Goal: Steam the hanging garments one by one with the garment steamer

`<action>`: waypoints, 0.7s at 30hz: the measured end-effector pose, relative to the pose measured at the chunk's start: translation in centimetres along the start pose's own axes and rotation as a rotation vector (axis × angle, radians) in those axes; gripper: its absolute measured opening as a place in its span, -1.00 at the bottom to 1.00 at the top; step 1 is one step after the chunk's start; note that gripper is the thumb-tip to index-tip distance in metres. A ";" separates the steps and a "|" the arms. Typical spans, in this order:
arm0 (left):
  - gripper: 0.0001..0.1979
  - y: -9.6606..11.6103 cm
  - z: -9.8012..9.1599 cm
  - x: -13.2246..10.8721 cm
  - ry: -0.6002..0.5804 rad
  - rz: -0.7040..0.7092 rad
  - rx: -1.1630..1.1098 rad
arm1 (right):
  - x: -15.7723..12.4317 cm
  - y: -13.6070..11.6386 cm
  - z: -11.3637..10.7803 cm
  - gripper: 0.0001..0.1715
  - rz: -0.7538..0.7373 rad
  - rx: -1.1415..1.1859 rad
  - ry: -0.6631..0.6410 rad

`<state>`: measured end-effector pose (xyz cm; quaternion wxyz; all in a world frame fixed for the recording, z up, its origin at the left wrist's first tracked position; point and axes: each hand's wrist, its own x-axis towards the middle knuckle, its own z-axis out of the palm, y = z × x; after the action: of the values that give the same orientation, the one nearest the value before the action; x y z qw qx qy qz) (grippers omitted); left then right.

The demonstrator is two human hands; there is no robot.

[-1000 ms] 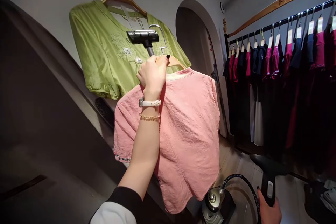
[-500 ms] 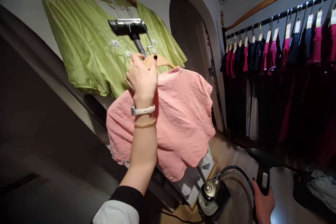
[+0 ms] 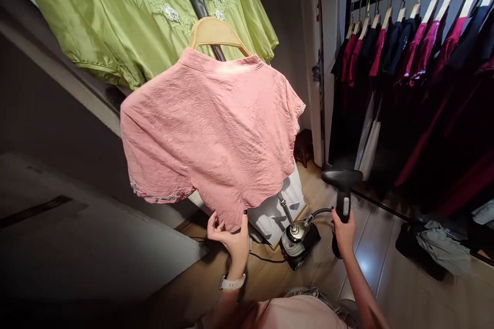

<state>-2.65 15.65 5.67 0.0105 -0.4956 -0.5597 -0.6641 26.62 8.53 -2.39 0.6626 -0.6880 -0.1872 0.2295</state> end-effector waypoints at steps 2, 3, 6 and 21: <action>0.00 -1.5 0.0 -0.4 0.050 -0.061 0.051 | -0.4 -2.5 1.4 -0.45 -0.021 0.029 -0.130; 0.04 -1.9 -0.1 0.0 0.028 -0.098 0.079 | -0.7 -3.8 2.1 -0.45 -0.036 0.046 -0.190; -0.35 -2.3 -0.7 2.0 -0.190 -0.211 0.120 | -1.2 -7.6 4.3 -0.43 -0.054 0.127 -0.357; -0.64 -0.9 -6.1 -2.3 -0.027 -0.234 0.164 | -5.8 -11.1 6.7 -0.39 -0.275 0.190 -0.662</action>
<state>-5.94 10.16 4.14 -0.0340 -0.4333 -0.6662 -0.6061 18.58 11.39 9.00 0.6517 -0.4803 -0.4597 0.3649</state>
